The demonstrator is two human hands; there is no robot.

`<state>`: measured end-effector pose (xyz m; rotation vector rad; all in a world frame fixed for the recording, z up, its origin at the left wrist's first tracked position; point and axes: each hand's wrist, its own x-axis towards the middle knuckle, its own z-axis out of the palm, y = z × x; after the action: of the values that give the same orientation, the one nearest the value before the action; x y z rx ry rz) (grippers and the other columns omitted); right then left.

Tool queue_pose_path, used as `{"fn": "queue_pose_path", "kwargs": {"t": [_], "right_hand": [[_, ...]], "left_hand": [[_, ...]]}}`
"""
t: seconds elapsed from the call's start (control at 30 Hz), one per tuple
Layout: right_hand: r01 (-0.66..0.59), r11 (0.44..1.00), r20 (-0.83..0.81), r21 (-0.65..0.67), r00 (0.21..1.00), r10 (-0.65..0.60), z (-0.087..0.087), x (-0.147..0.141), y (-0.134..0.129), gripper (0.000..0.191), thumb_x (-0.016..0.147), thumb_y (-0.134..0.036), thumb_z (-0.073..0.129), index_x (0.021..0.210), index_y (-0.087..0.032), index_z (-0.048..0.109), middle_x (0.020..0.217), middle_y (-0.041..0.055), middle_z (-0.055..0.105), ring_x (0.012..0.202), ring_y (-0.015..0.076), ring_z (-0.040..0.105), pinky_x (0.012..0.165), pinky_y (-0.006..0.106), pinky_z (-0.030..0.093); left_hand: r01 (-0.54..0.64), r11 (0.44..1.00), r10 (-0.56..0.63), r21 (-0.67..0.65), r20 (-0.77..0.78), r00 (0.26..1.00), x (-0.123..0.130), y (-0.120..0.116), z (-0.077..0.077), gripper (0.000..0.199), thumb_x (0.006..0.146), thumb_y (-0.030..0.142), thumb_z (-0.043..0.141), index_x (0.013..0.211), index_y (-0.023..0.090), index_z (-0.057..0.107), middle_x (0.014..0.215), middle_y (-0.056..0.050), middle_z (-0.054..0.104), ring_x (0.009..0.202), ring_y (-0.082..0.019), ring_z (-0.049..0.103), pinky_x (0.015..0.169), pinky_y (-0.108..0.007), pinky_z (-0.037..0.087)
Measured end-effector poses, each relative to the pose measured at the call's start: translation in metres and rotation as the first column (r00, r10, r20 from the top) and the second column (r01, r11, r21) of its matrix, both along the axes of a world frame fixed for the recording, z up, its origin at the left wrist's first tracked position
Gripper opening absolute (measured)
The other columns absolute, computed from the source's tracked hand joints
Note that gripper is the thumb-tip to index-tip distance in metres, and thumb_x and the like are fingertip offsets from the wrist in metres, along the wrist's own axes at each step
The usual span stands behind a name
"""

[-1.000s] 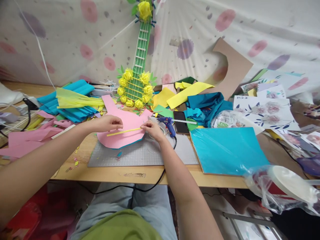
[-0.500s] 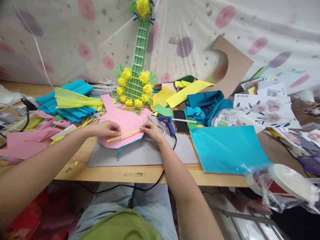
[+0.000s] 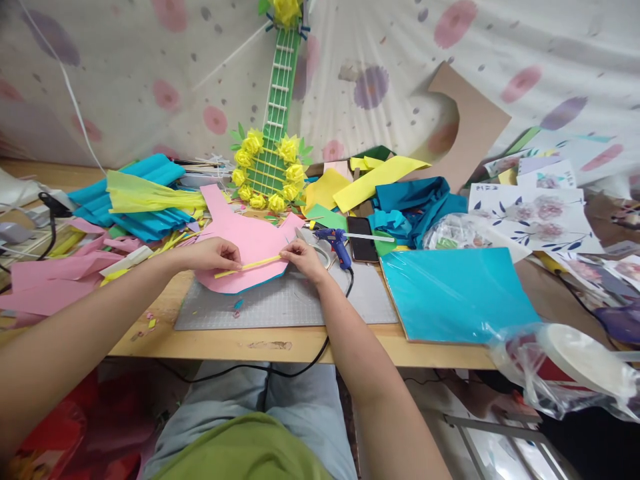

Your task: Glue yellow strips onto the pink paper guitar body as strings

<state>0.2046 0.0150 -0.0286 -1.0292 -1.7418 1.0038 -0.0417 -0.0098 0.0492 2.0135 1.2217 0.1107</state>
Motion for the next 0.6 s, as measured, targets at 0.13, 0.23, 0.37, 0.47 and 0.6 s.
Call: {"fn": "queue_pose_path", "kwargs": {"t": [0.13, 0.23, 0.37, 0.47, 0.6], "right_hand": [[0.002, 1.000, 0.015, 0.006, 1.000, -0.002, -0.0012, 0.0002, 0.0007, 0.019, 0.068, -0.037, 0.062, 0.065, -0.018, 0.061, 0.076, 0.0013, 0.055, 0.075, 0.0142, 0.051, 0.075, 0.030, 0.039], [0.003, 1.000, 0.014, -0.007, 1.000, -0.003, 0.0003, 0.0000, -0.0003, 0.018, 0.068, -0.036, 0.062, 0.065, -0.019, 0.061, 0.076, 0.0016, 0.055, 0.076, 0.0146, 0.051, 0.075, 0.030, 0.039], [-0.002, 1.000, 0.015, -0.011, 1.000, 0.002, 0.0031, 0.0001, -0.0020, 0.017, 0.067, -0.034, 0.063, 0.065, -0.018, 0.060, 0.076, 0.0017, 0.054, 0.075, 0.0148, 0.051, 0.075, 0.030, 0.039], [-0.003, 1.000, 0.016, -0.013, 1.000, 0.003, 0.0035, 0.0004, -0.0024, 0.017, 0.067, -0.034, 0.063, 0.064, -0.018, 0.060, 0.075, 0.0015, 0.054, 0.075, 0.0146, 0.051, 0.075, 0.030, 0.038], [-0.002, 1.000, 0.025, -0.018, 1.000, 0.003, 0.0034, 0.0006, -0.0029, 0.017, 0.067, -0.035, 0.063, 0.064, -0.018, 0.059, 0.075, 0.0010, 0.053, 0.075, 0.0143, 0.050, 0.075, 0.029, 0.038]], "left_hand": [[-0.003, 1.000, 0.003, 0.015, -0.011, 1.000, -0.0005, 0.0008, -0.0019, 0.028, 0.063, 0.044, 0.058, 0.067, 0.016, 0.060, 0.063, 0.001, 0.059, 0.055, -0.010, 0.047, 0.051, -0.020, 0.033], [-0.002, 1.000, 0.003, 0.027, -0.022, 1.000, -0.0001, 0.0011, -0.0018, 0.028, 0.062, 0.043, 0.057, 0.066, 0.015, 0.060, 0.062, 0.000, 0.059, 0.055, -0.010, 0.047, 0.051, -0.021, 0.033], [-0.009, 1.000, 0.010, 0.021, -0.026, 1.000, 0.0009, 0.0013, -0.0012, 0.026, 0.062, 0.041, 0.057, 0.065, 0.015, 0.059, 0.061, 0.000, 0.059, 0.054, -0.010, 0.047, 0.050, -0.021, 0.033], [-0.006, 1.000, 0.006, 0.018, -0.034, 0.999, 0.0015, 0.0016, -0.0016, 0.026, 0.062, 0.041, 0.057, 0.064, 0.015, 0.058, 0.060, 0.000, 0.058, 0.053, -0.009, 0.046, 0.049, -0.020, 0.032], [-0.009, 1.000, 0.009, 0.019, -0.037, 0.999, 0.0018, 0.0020, -0.0027, 0.027, 0.061, 0.041, 0.058, 0.064, 0.015, 0.057, 0.061, 0.001, 0.058, 0.053, -0.009, 0.047, 0.049, -0.020, 0.033]]}}
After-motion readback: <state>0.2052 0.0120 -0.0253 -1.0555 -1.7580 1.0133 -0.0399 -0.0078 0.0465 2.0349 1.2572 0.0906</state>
